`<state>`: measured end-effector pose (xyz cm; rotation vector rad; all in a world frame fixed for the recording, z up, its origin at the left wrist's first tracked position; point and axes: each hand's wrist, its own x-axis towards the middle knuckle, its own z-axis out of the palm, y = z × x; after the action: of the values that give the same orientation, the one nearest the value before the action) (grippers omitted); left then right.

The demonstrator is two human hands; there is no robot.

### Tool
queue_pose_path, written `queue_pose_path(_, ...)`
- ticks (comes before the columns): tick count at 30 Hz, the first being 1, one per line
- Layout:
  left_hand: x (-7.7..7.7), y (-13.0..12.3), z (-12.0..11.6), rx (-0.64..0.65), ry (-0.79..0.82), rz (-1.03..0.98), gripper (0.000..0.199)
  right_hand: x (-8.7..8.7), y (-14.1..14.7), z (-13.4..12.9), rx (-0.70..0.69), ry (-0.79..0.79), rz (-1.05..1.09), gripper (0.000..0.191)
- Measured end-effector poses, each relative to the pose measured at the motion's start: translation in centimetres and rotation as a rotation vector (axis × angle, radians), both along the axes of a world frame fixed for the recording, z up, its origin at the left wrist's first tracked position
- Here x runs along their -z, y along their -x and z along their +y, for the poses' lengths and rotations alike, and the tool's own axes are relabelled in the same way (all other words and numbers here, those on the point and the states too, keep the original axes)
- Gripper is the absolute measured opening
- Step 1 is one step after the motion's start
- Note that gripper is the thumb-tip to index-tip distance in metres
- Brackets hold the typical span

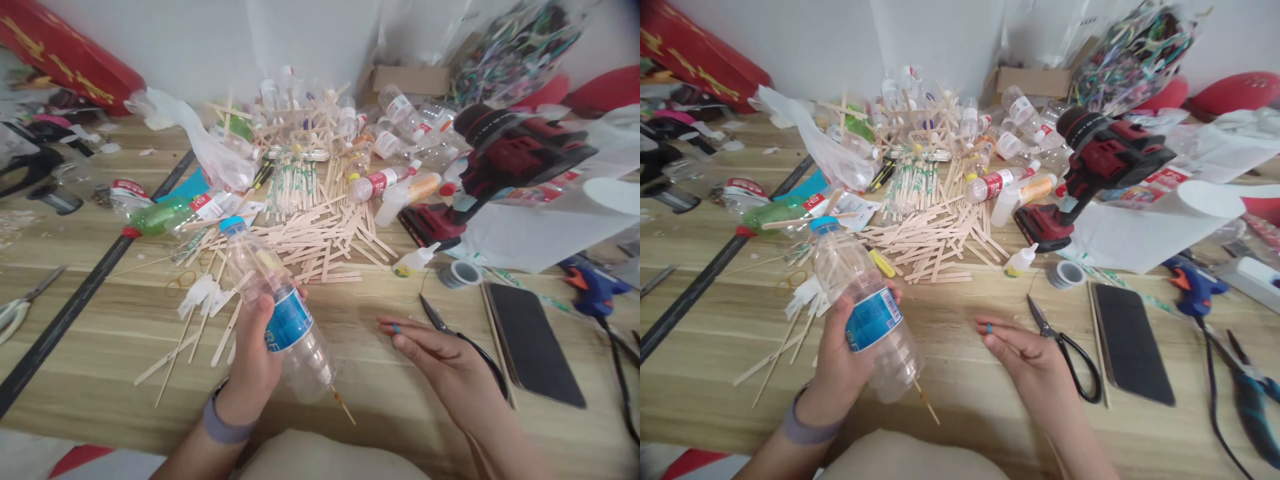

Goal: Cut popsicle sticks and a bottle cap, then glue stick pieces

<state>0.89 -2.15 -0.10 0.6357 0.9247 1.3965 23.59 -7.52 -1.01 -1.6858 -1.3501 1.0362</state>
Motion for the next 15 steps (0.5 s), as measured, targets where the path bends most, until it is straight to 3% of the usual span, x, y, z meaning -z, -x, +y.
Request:
queue_pose_path(3, -0.1, -0.2, 0.0, -0.006, 0.02, -0.005, 0.034, 0.6, 0.3, 0.1, 0.0, -0.033, -0.103, 0.022)
queue_pose_path(8, 0.1, -0.2, -0.2, -0.02, 0.066, 0.049, 0.039, 0.3, 1.3, -0.2, 0.034, -0.255, -0.401, 0.025)
queue_pose_path(13, 0.5, -0.2, -0.1, -0.092, 0.062, 0.111, 0.039, -0.5, 3.9, -1.7, -0.23, -0.011, -0.193, 0.01)
queue_pose_path(15, 0.6, -0.2, -0.2, -0.083, 0.079, 0.118, 0.04, -0.3, 4.9, -2.1, -0.263, 0.039, -0.134, 0.008)
